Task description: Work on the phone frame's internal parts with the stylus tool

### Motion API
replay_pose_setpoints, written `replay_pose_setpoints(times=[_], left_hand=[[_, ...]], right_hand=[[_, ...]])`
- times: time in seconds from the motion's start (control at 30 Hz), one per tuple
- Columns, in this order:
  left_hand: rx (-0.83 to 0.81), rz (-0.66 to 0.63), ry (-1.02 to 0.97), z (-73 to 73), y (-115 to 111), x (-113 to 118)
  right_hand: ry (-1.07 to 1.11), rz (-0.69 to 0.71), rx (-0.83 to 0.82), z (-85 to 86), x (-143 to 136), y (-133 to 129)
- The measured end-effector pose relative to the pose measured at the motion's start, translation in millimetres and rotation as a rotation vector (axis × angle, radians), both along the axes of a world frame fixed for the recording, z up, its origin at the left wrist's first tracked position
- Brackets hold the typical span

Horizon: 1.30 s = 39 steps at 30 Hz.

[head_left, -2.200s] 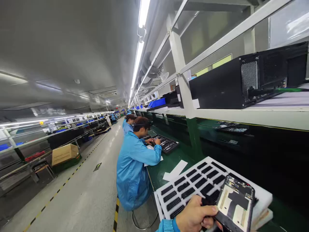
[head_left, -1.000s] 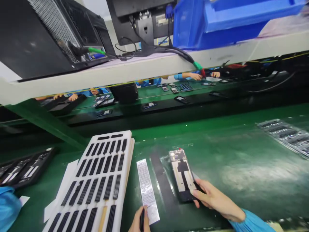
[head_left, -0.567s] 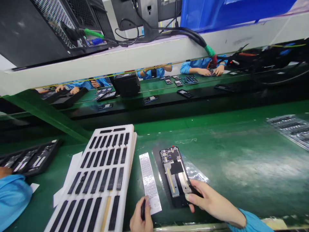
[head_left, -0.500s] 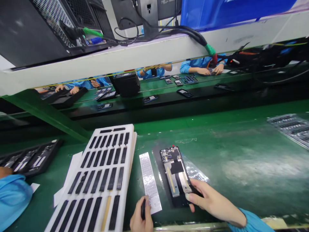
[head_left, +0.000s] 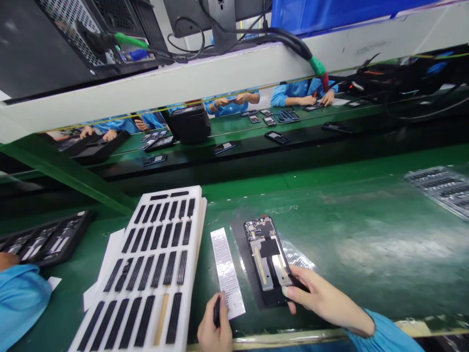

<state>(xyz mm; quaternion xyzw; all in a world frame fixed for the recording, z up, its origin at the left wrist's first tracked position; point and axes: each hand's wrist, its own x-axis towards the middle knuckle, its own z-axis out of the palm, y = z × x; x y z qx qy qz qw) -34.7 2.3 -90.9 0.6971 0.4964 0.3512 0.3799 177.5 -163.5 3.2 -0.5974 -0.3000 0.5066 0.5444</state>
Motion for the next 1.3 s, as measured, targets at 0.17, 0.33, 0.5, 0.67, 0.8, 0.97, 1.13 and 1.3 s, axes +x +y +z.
replay_pose_setpoints(times=[0.17,0.33,0.5,0.67,0.8,0.97,1.13,1.3], left_hand=[[0.0,-0.018,-0.006,2.6,0.7,-0.8],[-0.022,-0.02,0.003,2.1,0.9,-1.0],[-0.011,-0.006,-0.001,-0.1,1.3,-0.4],[-0.002,0.008,0.037,-0.1,2.1,-0.4],[0.018,0.012,0.071,0.3,3.2,-0.4],[0.031,0.016,0.054,1.1,1.9,0.0],[-0.028,-0.023,-0.057,18.3,-4.8,6.0],[-0.256,-0.221,-0.146,53.0,-17.6,7.6]], right_hand=[[-0.002,-0.011,0.002,3.1,0.8,0.2],[0.026,-0.016,0.034,4.2,1.4,1.6],[0.047,-0.018,0.05,1.5,0.4,1.3],[0.108,0.006,0.077,-1.6,1.3,0.0],[0.136,0.012,0.098,-4.8,2.5,-1.0],[0.146,0.013,0.115,-3.6,1.1,0.5],[0.148,-0.01,0.105,2.8,-4.0,6.3],[0.029,0.031,0.028,-13.6,-15.9,1.8]])
